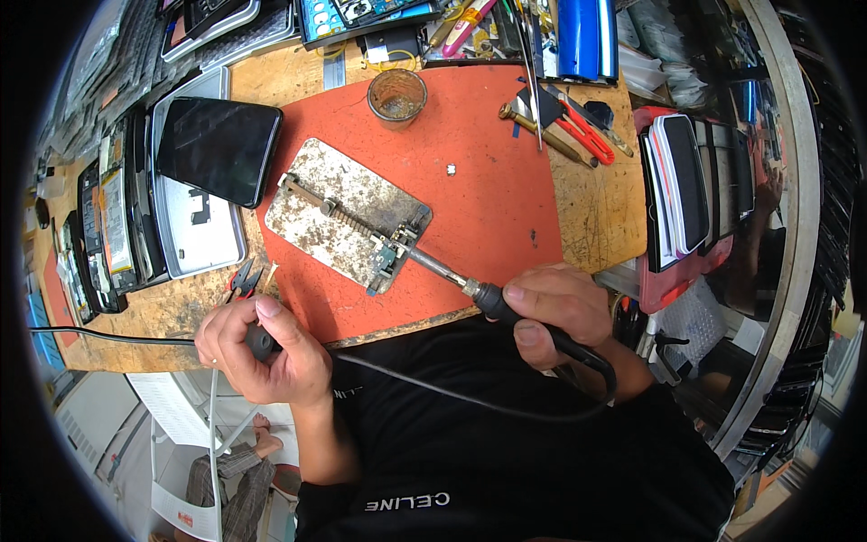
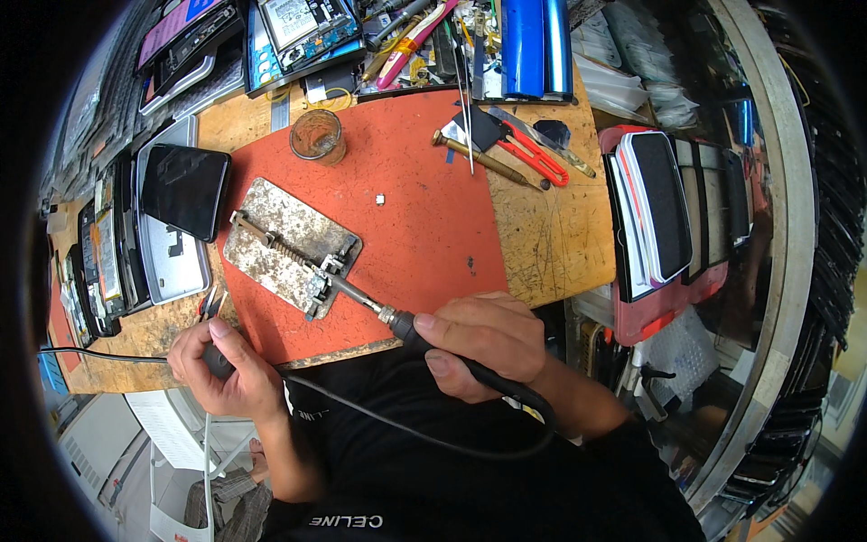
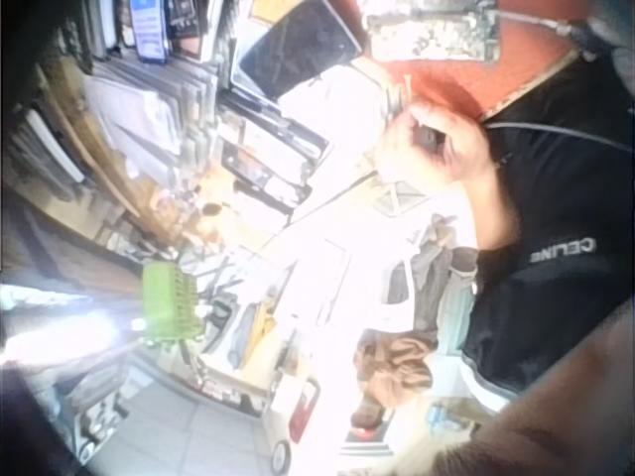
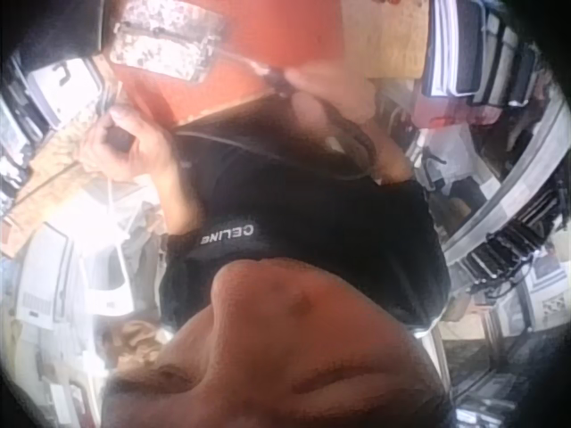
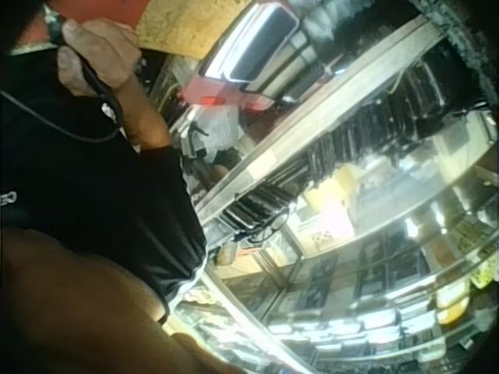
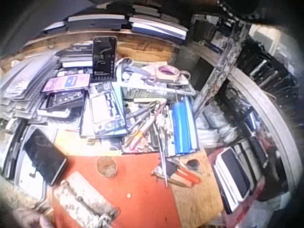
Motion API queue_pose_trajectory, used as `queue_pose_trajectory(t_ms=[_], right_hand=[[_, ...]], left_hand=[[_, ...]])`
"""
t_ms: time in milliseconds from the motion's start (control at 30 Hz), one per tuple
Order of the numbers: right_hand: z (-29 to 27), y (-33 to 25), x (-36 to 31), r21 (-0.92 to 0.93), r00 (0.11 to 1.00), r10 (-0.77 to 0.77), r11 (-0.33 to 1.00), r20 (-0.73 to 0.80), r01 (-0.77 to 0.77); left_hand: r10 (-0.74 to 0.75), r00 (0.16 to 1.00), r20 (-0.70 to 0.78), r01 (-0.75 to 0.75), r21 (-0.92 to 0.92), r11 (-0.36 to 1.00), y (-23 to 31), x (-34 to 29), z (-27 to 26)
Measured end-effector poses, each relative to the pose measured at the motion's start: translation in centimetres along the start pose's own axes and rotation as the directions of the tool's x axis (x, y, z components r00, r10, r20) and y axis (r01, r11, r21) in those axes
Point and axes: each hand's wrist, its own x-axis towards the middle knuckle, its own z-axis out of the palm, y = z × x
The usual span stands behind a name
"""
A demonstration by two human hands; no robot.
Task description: The person uses a hot air gun and a metal pick to heat and remove a small component from a circuit board. They then use a soldering iron to reflow solder on the board while handling the tools and board with both hands.
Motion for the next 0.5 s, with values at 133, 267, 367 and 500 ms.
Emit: queue_pose_trajectory(t_ms=[133,267,367,500], right_hand=[[0.12,0.03,-0.12,-0.021,1.000,-0.003,1.000,-0.024,0.002],[-0.15,-0.12,0.13,-0.050,1.000,-0.016,0.999,0.000,0.016],[-0.21,-0.23,0.32,-0.056,1.000,-0.010,0.998,0.011,0.011],[-0.24,-0.25,0.24,-0.029,1.000,0.006,1.000,0.025,-0.005]], left_hand=[[0.006,1.000,0.018,-0.006,-0.012,1.000,0.08,0.06,-0.12],[0.014,1.000,0.020,-0.014,-0.020,1.000,0.06,0.10,-0.13],[0.020,1.000,0.023,-0.020,-0.013,1.000,0.07,0.10,-0.15],[0.022,1.000,0.022,-0.021,-0.009,1.000,0.07,0.09,-0.15]])
